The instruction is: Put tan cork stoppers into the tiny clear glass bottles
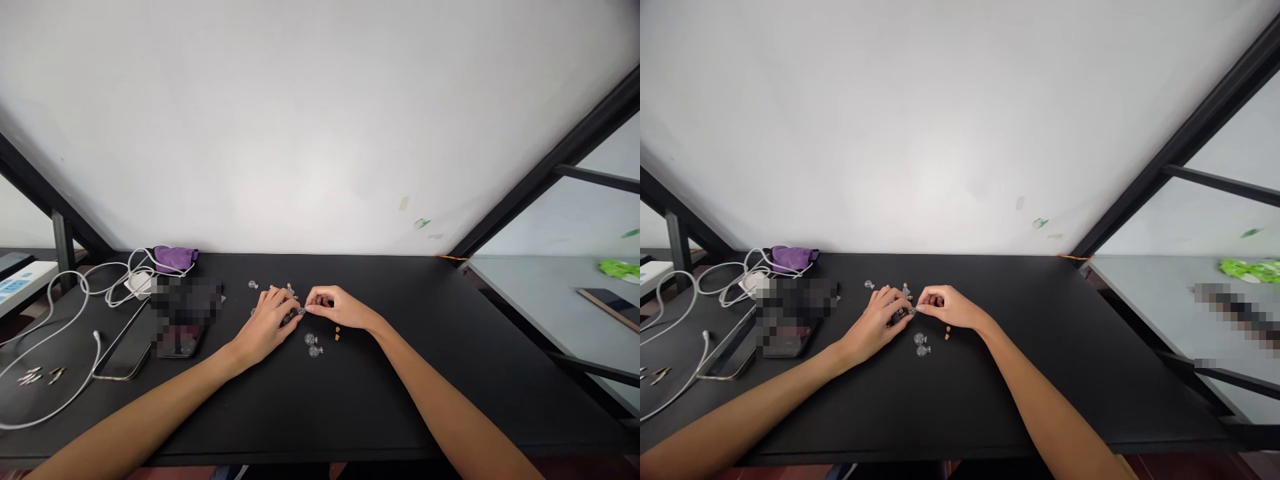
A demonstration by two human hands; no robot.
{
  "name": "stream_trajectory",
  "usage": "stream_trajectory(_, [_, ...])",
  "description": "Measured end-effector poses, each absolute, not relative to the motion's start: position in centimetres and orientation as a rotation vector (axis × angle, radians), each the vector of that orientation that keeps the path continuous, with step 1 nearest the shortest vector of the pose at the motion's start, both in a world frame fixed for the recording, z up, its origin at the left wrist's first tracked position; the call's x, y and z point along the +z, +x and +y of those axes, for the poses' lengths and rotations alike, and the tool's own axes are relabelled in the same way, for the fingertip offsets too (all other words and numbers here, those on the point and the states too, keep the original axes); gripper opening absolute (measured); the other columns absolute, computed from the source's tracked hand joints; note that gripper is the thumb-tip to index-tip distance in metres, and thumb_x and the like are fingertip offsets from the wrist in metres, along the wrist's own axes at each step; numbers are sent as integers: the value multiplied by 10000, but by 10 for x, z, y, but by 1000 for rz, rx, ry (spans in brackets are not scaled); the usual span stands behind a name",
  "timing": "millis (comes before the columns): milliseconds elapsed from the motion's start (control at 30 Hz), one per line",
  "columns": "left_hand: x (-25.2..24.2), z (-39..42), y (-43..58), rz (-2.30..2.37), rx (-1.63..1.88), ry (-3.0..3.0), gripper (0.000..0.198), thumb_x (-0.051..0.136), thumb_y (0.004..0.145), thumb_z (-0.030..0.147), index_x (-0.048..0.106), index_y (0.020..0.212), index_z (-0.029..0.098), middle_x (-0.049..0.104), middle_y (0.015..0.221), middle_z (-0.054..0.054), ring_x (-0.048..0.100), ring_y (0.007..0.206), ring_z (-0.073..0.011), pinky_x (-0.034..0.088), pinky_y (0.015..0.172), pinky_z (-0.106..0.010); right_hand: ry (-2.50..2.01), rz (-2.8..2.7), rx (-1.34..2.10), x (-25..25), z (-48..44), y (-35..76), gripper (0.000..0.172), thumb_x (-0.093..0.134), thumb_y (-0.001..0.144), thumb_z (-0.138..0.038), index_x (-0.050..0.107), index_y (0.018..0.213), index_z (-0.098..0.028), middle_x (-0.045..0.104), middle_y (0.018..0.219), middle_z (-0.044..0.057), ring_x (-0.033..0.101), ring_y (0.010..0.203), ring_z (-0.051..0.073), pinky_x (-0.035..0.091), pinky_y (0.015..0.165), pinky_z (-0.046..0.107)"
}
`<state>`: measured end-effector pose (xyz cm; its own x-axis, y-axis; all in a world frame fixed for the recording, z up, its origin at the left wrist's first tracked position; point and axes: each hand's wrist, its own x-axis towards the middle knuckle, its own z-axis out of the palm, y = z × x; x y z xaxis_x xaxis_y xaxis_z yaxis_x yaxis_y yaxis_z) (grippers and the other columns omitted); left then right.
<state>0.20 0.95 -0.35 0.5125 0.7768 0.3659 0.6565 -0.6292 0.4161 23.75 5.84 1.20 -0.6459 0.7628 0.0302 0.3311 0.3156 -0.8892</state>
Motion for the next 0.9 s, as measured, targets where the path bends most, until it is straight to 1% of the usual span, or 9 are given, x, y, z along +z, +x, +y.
stream_trajectory(67, [-3,9,2,1211,780,2525,79,547,1034,250,602,1090,241,593,1102,-28,547,1102,-211,297,1175,-523,-967,-2141,1287,13,58,237,310,647,951,-485,691,918,-180,592,803,3,464,713,142,402,671,275])
stream_trajectory(167, [-2,9,2,1213,771,2520,74,558,1030,254,604,1086,242,597,1100,-28,547,1116,-209,276,1202,-529,-965,-2141,1302,15,58,238,300,641,957,-479,692,927,-185,604,826,9,477,730,146,410,686,280])
stream_trajectory(467, [0,11,3,1194,755,2528,80,555,1027,232,607,1087,235,617,1111,-51,557,1156,-230,351,1146,-511,-962,-2102,1341,13,60,239,334,643,949,-520,703,927,-192,585,796,1,474,705,145,414,663,278])
stream_trajectory(633, [-1,10,2,1187,772,2533,93,547,1031,240,618,1092,244,618,1111,-50,560,1157,-233,362,1134,-502,-971,-2116,1306,15,60,238,371,648,939,-547,710,917,-181,623,826,22,503,730,153,434,685,286])
stream_trajectory(800, [-2,10,1,1188,780,2547,91,551,1034,250,607,1104,237,614,1123,-49,557,1140,-226,336,1152,-512,-983,-2124,1310,17,59,237,380,639,944,-552,718,912,-182,630,846,26,492,718,149,428,679,285])
stream_trajectory(900, [-1,10,1,1181,775,2561,88,536,1042,258,599,1098,231,611,1132,-56,549,1141,-230,387,1088,-472,-994,-2133,1304,16,59,237,393,639,938,-569,723,905,-186,627,843,21,484,703,144,424,668,281])
